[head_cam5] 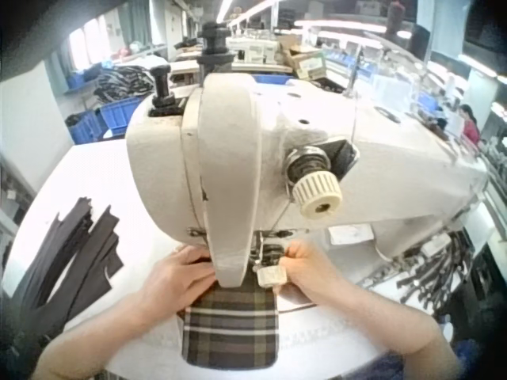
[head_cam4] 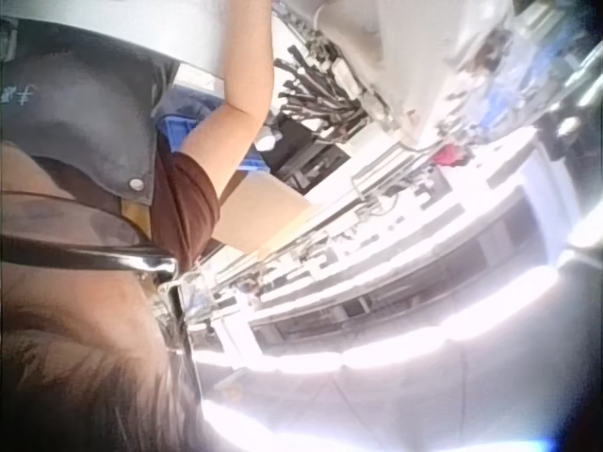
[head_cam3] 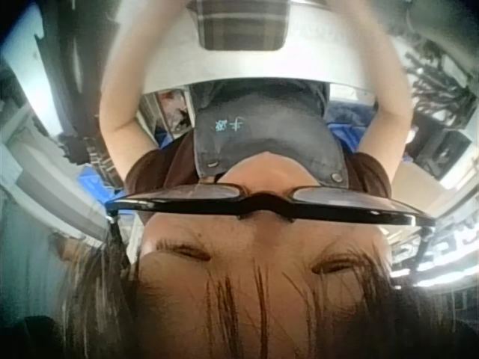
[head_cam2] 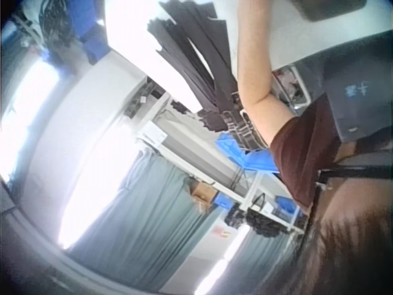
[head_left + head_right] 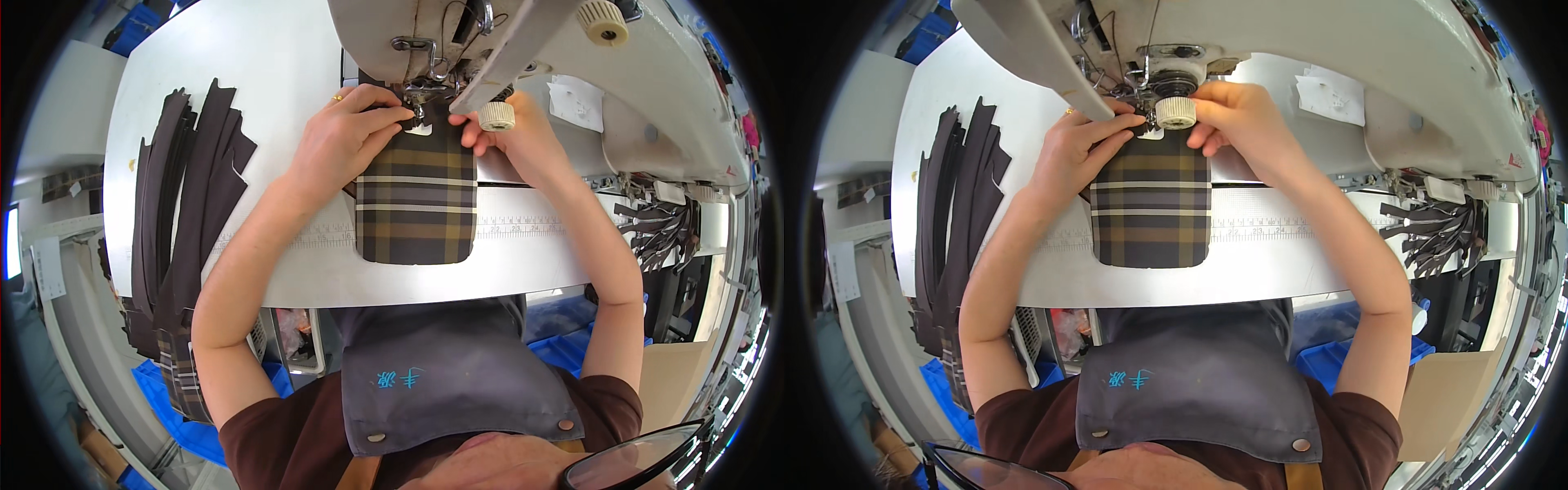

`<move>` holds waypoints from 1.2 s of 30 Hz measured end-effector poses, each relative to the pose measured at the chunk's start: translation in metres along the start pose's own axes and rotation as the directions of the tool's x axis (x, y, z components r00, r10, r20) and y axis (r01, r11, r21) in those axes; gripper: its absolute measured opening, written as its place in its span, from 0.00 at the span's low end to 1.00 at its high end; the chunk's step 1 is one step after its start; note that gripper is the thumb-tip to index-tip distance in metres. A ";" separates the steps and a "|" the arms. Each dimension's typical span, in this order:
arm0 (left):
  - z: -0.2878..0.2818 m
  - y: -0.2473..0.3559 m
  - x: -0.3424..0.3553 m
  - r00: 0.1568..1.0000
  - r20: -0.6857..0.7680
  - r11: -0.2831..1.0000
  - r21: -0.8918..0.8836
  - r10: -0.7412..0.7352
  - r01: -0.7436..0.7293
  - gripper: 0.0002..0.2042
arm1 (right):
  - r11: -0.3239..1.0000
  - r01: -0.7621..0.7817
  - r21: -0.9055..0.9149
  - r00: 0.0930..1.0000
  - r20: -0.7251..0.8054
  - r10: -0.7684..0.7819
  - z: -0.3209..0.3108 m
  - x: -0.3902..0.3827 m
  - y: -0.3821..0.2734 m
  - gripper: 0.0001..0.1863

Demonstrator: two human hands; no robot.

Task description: The person sews zippers onto plaid fabric pieces using a sewing machine. They align the zipper with the fabric edge, guide it under the needle, and stitch along the zipper teeth. The person repeats this process for multiple fabric pieces, occasionally adjusting the fabric and zipper alignment.

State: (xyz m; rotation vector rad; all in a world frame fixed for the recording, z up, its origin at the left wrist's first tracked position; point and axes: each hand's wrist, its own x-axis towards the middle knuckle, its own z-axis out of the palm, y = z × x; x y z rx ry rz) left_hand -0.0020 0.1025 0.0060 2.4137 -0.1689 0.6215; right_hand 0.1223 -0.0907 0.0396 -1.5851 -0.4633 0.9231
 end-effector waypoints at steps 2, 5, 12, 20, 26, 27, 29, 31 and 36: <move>0.000 0.000 0.002 1.000 0.018 1.000 0.009 -0.004 0.004 0.08 | 0.999 -0.033 0.030 0.999 0.034 0.032 -0.001 0.009 0.002 0.11; -0.001 -0.001 0.003 0.999 0.036 0.999 0.038 0.008 -0.010 0.08 | 0.993 -0.015 0.118 0.997 0.082 0.005 0.005 0.014 0.008 0.12; 0.000 -0.001 0.000 1.000 -0.004 0.999 0.027 0.025 -0.025 0.09 | 0.993 -0.001 0.121 0.996 0.093 -0.010 -0.006 0.018 0.013 0.13; -0.002 0.004 -0.002 0.998 0.046 0.999 0.016 -0.047 0.047 0.10 | 0.999 -0.005 0.038 1.000 0.028 0.004 0.007 0.017 0.013 0.13; 0.000 0.000 -0.001 0.999 0.004 0.999 0.039 0.032 -0.032 0.10 | 0.985 0.043 0.168 0.997 0.054 -0.052 0.006 0.014 0.006 0.10; 0.000 0.000 -0.001 1.000 0.005 0.999 0.037 0.024 -0.025 0.10 | 0.991 0.126 -0.045 0.992 0.026 -0.125 0.008 0.013 0.007 0.09; 0.000 0.000 -0.002 1.000 0.010 0.999 0.031 0.011 -0.011 0.11 | 0.853 0.251 -0.457 0.961 0.013 -0.276 0.013 0.010 0.014 0.09; 0.000 -0.001 -0.002 1.000 0.002 0.999 0.030 0.024 -0.024 0.11 | 0.555 0.460 -0.693 0.827 0.108 -0.552 0.019 0.007 0.023 0.07; 0.000 -0.002 -0.001 0.999 -0.015 0.999 0.016 0.042 -0.042 0.10 | 0.245 0.489 -0.837 0.702 0.211 -0.680 0.019 0.007 0.027 0.07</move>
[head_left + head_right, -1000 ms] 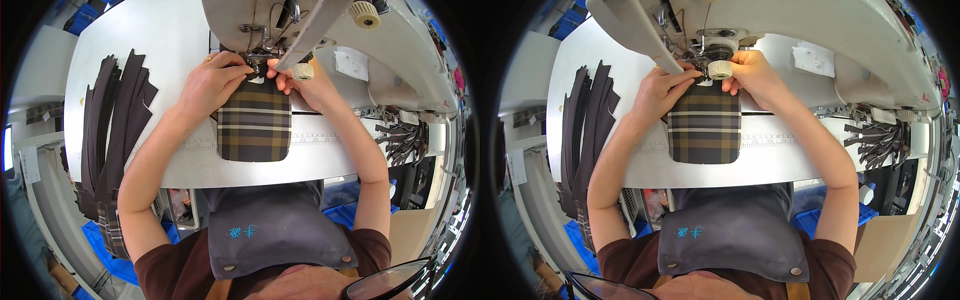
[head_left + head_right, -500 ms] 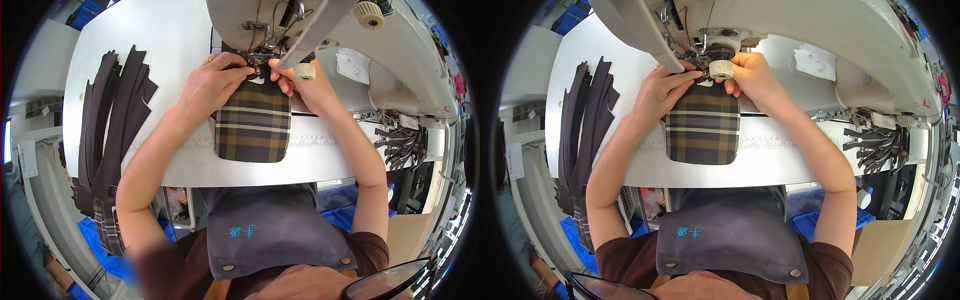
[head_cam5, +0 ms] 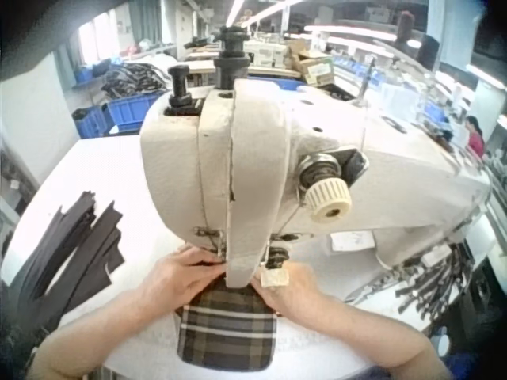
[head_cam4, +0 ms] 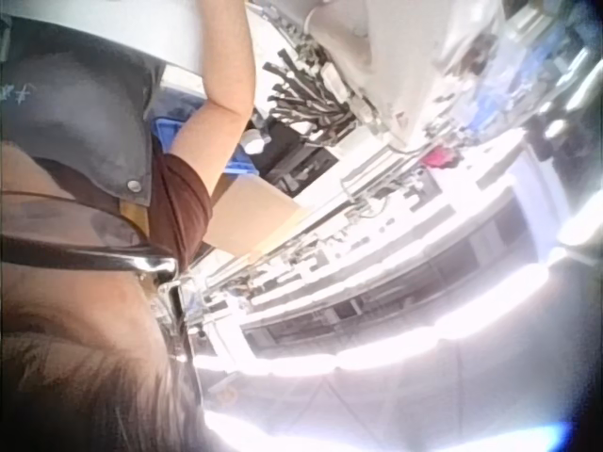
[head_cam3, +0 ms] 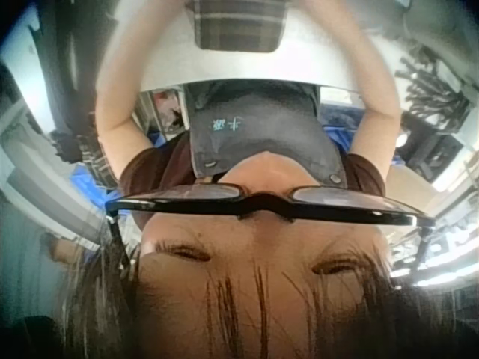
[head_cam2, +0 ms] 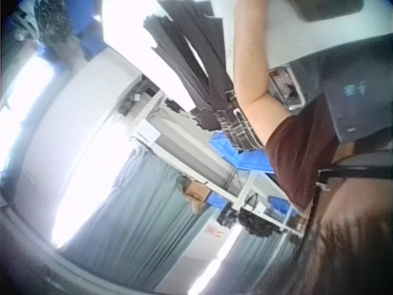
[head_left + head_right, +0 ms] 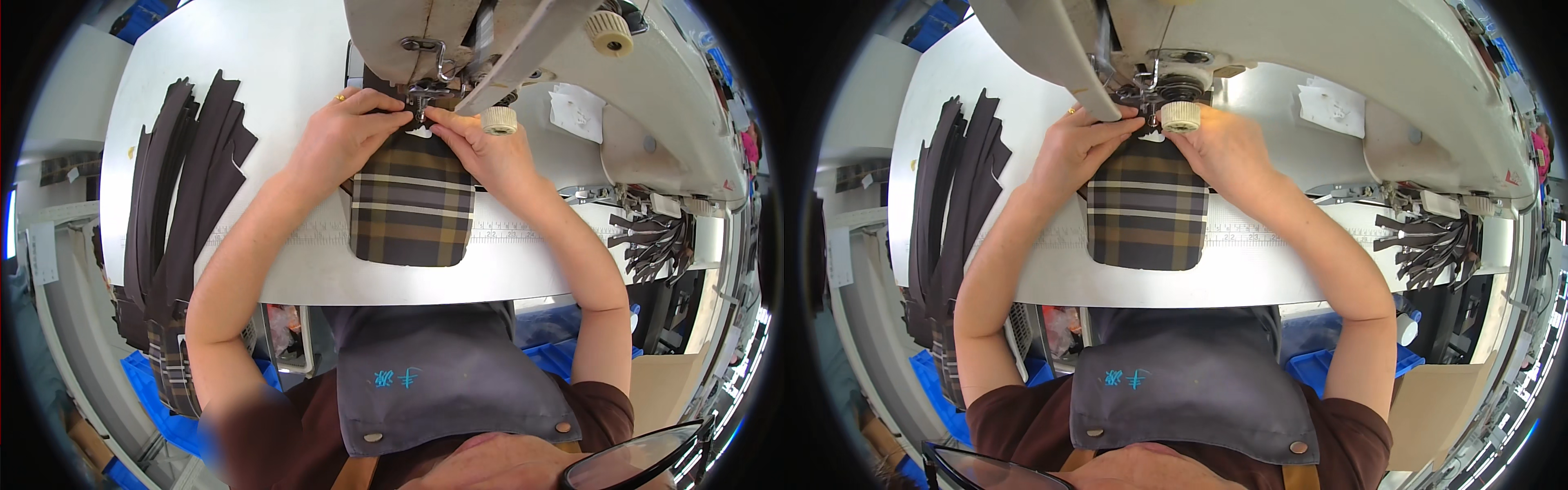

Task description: The person sews zippers onto plaid fabric pieces using a sewing machine. They align the zipper with the fabric edge, guide it under the needle, and stitch along the zipper teeth. The person repeats this process for multiple fabric pieces, occasionally adjusting the fabric and zipper alignment.

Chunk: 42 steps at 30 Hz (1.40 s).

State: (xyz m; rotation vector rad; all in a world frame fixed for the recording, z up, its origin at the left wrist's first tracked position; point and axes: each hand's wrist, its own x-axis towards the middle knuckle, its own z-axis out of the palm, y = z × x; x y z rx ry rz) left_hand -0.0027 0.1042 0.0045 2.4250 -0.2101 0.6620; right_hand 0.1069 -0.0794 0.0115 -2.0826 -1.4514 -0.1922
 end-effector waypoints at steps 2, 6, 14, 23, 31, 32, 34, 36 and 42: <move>0.002 -0.005 0.000 1.000 -0.019 1.000 -0.025 0.001 -0.002 0.10 | 0.999 0.017 -0.031 0.999 -0.027 -0.017 0.003 -0.001 0.002 0.07; 0.002 -0.005 0.000 1.000 -0.021 0.999 -0.038 -0.010 0.009 0.10 | 0.999 0.026 -0.035 1.000 -0.013 -0.026 0.002 0.000 0.002 0.08; 0.000 0.002 0.004 0.999 -0.043 1.000 0.012 0.015 -0.014 0.09 | 0.939 0.300 -0.169 0.940 -0.118 -0.321 0.029 0.010 0.013 0.10; 0.009 -0.001 0.007 0.988 -0.118 0.995 -0.025 -0.096 0.094 0.05 | 0.966 0.214 0.143 0.976 -0.002 -0.216 -0.016 -0.016 -0.024 0.17; -0.003 -0.007 0.017 0.962 0.101 0.892 -0.361 -0.253 0.273 0.05 | 0.916 0.401 0.011 0.916 0.008 -0.401 0.013 -0.022 -0.045 0.11; -0.006 -0.013 0.019 0.961 0.154 0.882 -0.385 -0.229 0.272 0.05 | 0.936 0.330 0.121 0.943 -0.097 -0.320 0.020 -0.017 -0.051 0.10; -0.010 -0.029 0.023 0.961 0.215 0.864 -0.435 -0.173 0.253 0.04 | 0.946 0.245 0.215 0.966 -0.137 -0.219 0.018 -0.004 -0.062 0.10; -0.010 -0.031 0.021 0.952 0.239 0.827 -0.485 -0.189 0.286 0.04 | 0.937 0.221 0.272 0.971 -0.155 -0.184 0.014 -0.002 -0.064 0.10; -0.005 0.009 0.018 0.901 0.124 0.837 -0.335 -0.416 0.432 0.06 | 0.913 0.364 0.182 0.931 -0.064 -0.359 -0.002 -0.034 -0.037 0.09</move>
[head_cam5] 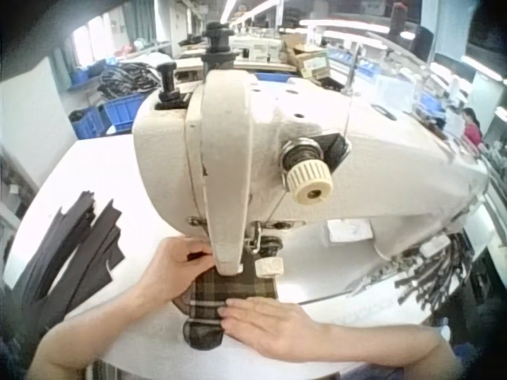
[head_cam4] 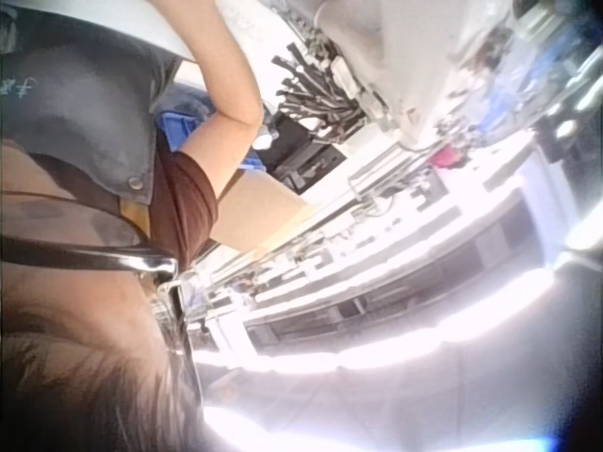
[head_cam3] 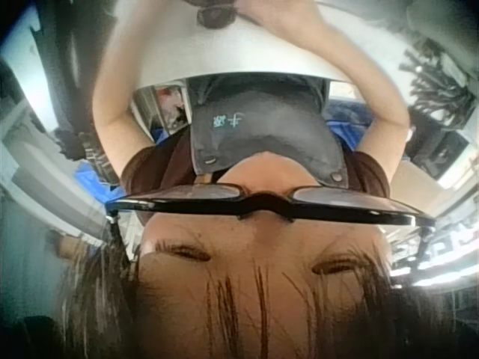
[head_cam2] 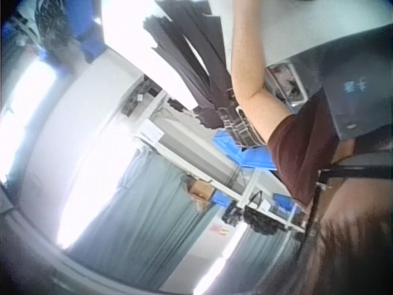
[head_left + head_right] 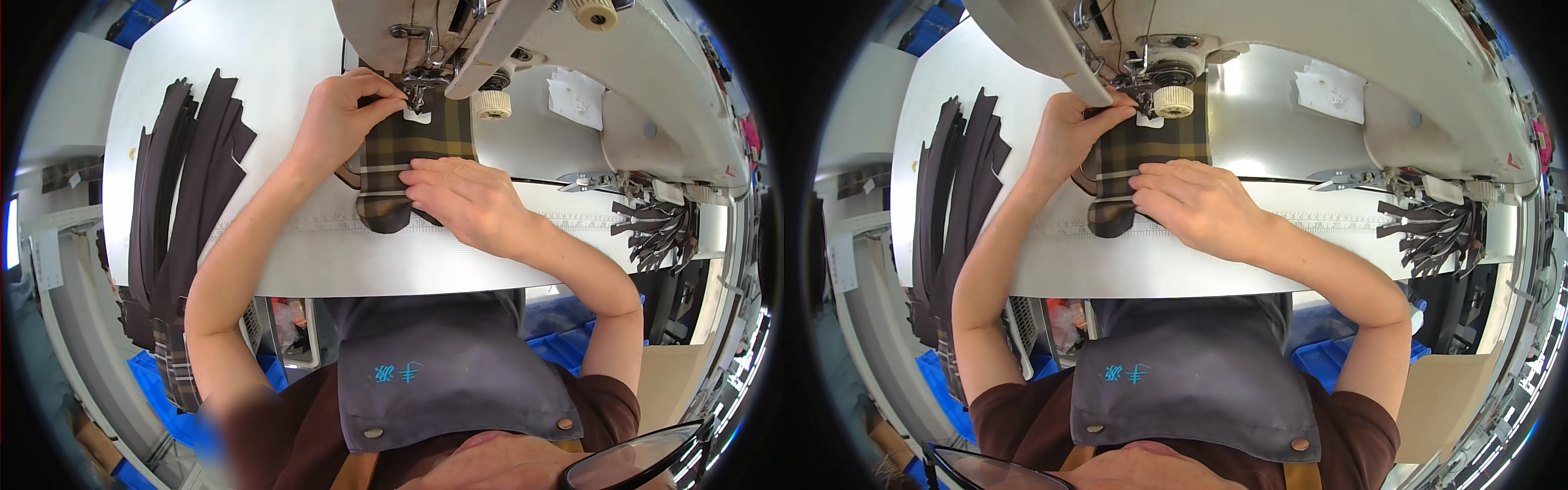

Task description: The person sews zippers onto plaid fabric pieces using a sewing machine. They align the zipper with the fabric edge, guide it under the needle, and stitch along the zipper teeth. The person repeats this process for multiple fabric pieces, occasionally adjusting the fabric and zipper alignment.

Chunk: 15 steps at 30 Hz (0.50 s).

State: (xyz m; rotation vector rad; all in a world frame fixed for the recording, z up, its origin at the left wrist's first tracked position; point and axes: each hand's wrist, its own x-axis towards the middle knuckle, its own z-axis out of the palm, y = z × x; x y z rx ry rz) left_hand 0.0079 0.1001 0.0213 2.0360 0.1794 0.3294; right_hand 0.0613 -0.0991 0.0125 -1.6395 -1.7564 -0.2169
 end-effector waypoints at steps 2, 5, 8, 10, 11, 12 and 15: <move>0.001 0.005 0.001 0.996 -0.007 0.996 -0.009 -0.089 0.089 0.06 | 1.000 0.007 -0.006 0.999 0.036 -0.007 0.000 -0.007 0.003 0.10; -0.004 0.004 0.006 0.991 0.014 0.989 -0.057 -0.137 0.137 0.07 | 0.997 0.050 -0.057 0.994 0.099 -0.044 -0.001 -0.003 0.001 0.11; -0.007 0.005 0.008 0.989 0.051 0.989 -0.051 -0.136 0.138 0.07 | 0.994 0.068 -0.083 0.988 0.147 -0.055 -0.001 0.001 -0.003 0.11; -0.008 0.009 0.007 0.986 0.066 0.987 -0.033 -0.155 0.157 0.07 | 0.993 0.077 -0.092 0.987 0.148 -0.063 0.000 0.002 -0.003 0.11; -0.008 0.010 0.007 0.986 0.070 0.988 -0.019 -0.154 0.155 0.07 | 0.992 0.082 -0.097 0.987 0.148 -0.068 0.000 0.002 -0.003 0.11; -0.008 0.011 0.007 0.985 0.075 0.988 -0.006 -0.153 0.154 0.06 | 0.991 0.088 -0.101 0.986 0.153 -0.072 0.000 0.002 -0.003 0.11; -0.006 0.009 0.005 0.995 0.055 0.996 0.021 -0.082 0.081 0.05 | 0.988 0.103 -0.114 0.983 0.162 -0.084 0.000 0.000 -0.003 0.11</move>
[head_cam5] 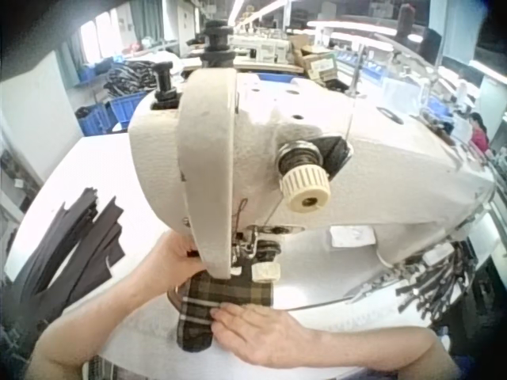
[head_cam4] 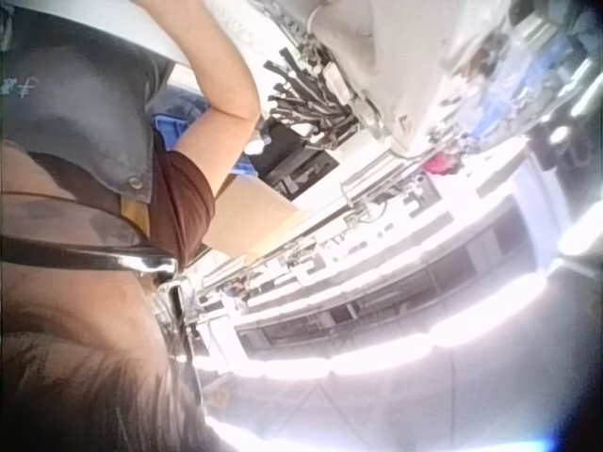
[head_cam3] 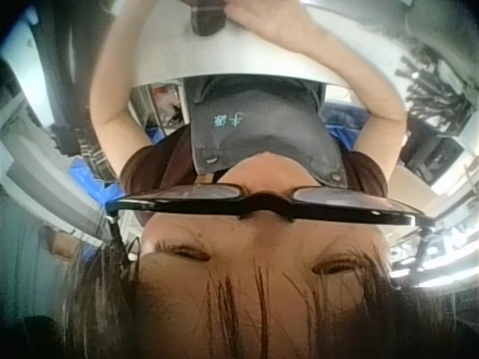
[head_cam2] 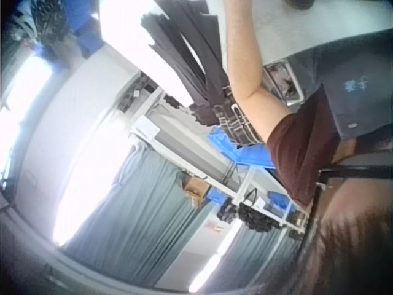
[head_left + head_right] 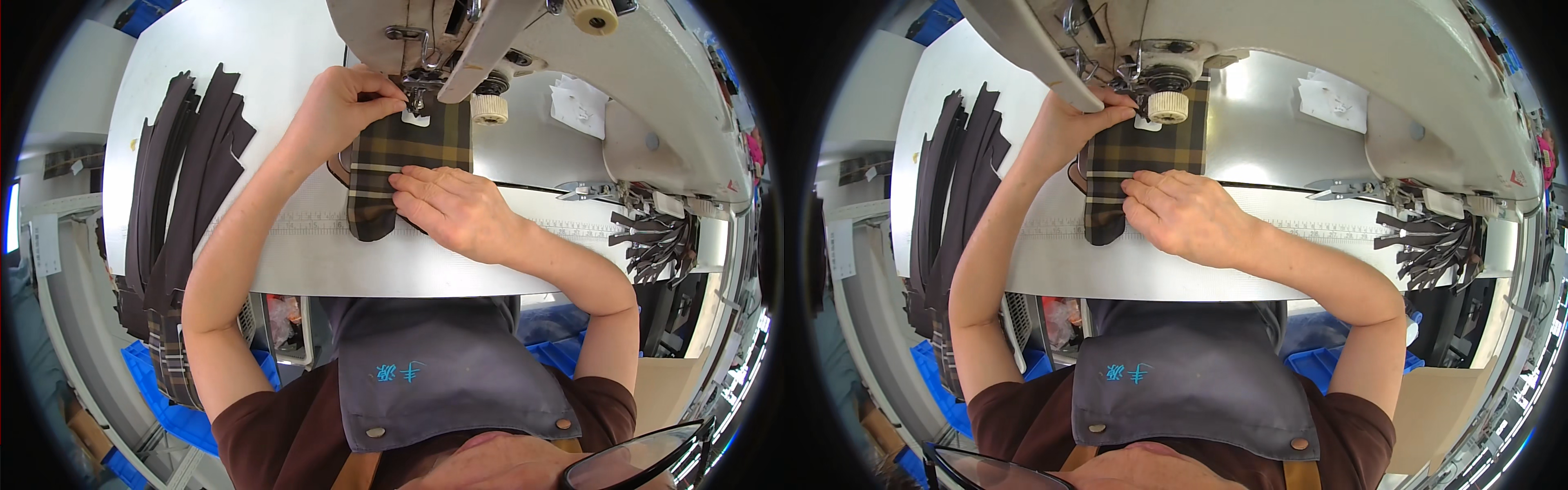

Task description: The person sews zippers onto plaid fabric pieces using a sewing machine. They align the zipper with the fabric edge, guide it under the needle, and stitch along the zipper teeth. The person repeats this process for multiple fabric pieces, occasionally adjusting the fabric and zipper alignment.

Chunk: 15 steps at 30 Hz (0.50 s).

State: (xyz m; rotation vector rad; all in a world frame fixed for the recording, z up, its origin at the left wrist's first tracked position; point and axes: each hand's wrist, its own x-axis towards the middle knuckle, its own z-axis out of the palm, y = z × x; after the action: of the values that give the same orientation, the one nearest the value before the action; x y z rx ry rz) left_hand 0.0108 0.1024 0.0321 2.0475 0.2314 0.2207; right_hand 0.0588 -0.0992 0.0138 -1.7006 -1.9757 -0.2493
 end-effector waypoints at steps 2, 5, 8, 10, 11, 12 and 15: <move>0.003 -0.005 -0.001 0.994 -0.026 0.991 0.081 0.108 -0.106 0.04 | 1.000 0.007 -0.005 1.000 -0.005 -0.007 0.000 -0.001 0.000 0.11; 0.010 -0.015 -0.005 0.930 -0.047 0.895 0.293 0.364 -0.336 0.04 | 1.000 -0.004 -0.001 1.000 -0.007 0.004 0.002 -0.001 0.000 0.10; 0.014 -0.026 -0.009 0.819 -0.048 0.755 0.422 0.572 -0.502 0.04 | 0.985 -0.006 0.170 0.995 -0.094 0.022 0.007 -0.003 0.005 0.07; 0.013 -0.029 -0.009 0.811 -0.063 0.757 0.409 0.582 -0.511 0.05 | 0.950 -0.206 0.234 0.956 -0.161 0.247 0.000 -0.001 0.022 0.08; 0.014 -0.028 -0.010 0.808 -0.061 0.753 0.409 0.586 -0.515 0.06 | 0.834 -0.467 0.294 0.865 -0.046 0.500 -0.006 0.005 0.031 0.09; 0.014 -0.027 -0.010 0.805 -0.060 0.750 0.410 0.590 -0.519 0.06 | 0.827 -0.481 0.289 0.858 -0.039 0.513 -0.004 0.007 0.044 0.09; 0.013 -0.025 -0.010 0.793 -0.028 0.718 0.445 0.608 -0.535 0.08 | 0.828 -0.485 0.283 0.853 -0.058 0.519 0.004 0.008 0.065 0.12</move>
State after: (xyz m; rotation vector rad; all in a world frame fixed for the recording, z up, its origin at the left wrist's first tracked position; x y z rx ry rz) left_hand 0.0025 0.1002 0.0032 2.4854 -0.3021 0.8029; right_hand 0.1198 -0.0779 0.0022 -1.8982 -1.3274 0.0850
